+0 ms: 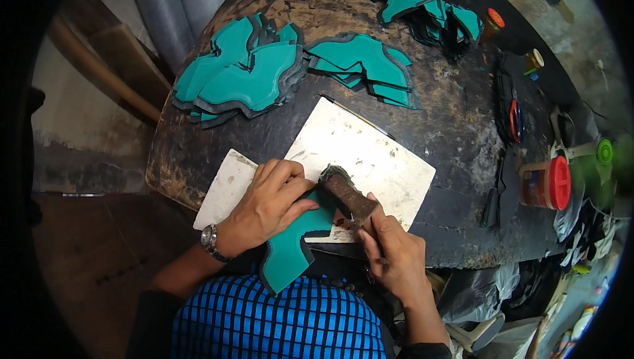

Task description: The person uses shears to trim the edges of black rubber pieces, then stacks them. They pick up a green rubber piece, place it on a white board, and use a hammer to press and shape it. The person repeats this process with additional pieces, stacking the finished items on the table.

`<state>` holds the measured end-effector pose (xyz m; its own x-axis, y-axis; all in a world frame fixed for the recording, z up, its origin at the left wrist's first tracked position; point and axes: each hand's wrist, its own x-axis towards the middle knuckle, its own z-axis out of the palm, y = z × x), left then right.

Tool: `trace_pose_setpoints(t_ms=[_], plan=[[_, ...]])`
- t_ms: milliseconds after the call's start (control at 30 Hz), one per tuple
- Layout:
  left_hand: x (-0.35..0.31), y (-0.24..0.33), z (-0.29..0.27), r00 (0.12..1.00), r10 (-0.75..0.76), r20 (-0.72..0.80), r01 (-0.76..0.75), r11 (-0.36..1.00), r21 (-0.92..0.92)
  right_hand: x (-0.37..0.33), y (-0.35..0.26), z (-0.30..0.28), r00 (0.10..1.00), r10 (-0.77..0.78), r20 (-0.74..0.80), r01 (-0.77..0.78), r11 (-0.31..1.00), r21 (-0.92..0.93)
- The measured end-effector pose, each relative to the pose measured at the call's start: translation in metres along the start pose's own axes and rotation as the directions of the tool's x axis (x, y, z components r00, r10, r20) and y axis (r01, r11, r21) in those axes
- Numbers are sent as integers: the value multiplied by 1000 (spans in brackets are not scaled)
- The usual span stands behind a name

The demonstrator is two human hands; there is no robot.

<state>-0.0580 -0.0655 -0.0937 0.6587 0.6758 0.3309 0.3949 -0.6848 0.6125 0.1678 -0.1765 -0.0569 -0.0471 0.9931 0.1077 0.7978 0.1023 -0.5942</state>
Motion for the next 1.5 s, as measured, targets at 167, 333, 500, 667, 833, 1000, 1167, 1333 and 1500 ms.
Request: trace_pose_setpoints(t_ms=[167, 333, 500, 667, 833, 1000, 1167, 1333, 1500], plan=[[-1, 0, -1, 1000, -15, -16, 15, 1000, -15, 7, 31, 3, 956, -37, -290, -30, 974, -224], [-3, 2, -2, 998, -64, 1, 64, 996, -56, 20, 82, -13, 861, 233, -452, -421, 826, -376], [-7, 7, -3, 998, -70, -1, 70, 998, 8, 29, 80, -23, 825, 41, -564, -258, 915, -311], [-4, 9, -2, 996, -87, 12, 86, 993, 83, 32, 20, 1, 899, 437, -13, -310, 659, 685], [-3, 6, -5, 995, -96, 28, 93, 993, 77, 45, -8, 45, 977, 51, -205, 65, 851, 522], [-4, 6, -5, 995, -90, 38, 87, 993, 74, 44, -3, 50, 954, -142, -263, 235, 900, 368], [-3, 7, -5, 995, -92, 32, 89, 993, 71, 45, -1, 51, 949, -229, -215, 289, 903, 317], [-4, 7, -5, 995, -94, 22, 92, 993, 71, 47, 0, 52, 940, -276, -203, 328, 894, 304], [-4, 7, -5, 995, -95, 7, 94, 994, 57, 49, -2, 52, 931, -322, -172, 357, 901, 248]])
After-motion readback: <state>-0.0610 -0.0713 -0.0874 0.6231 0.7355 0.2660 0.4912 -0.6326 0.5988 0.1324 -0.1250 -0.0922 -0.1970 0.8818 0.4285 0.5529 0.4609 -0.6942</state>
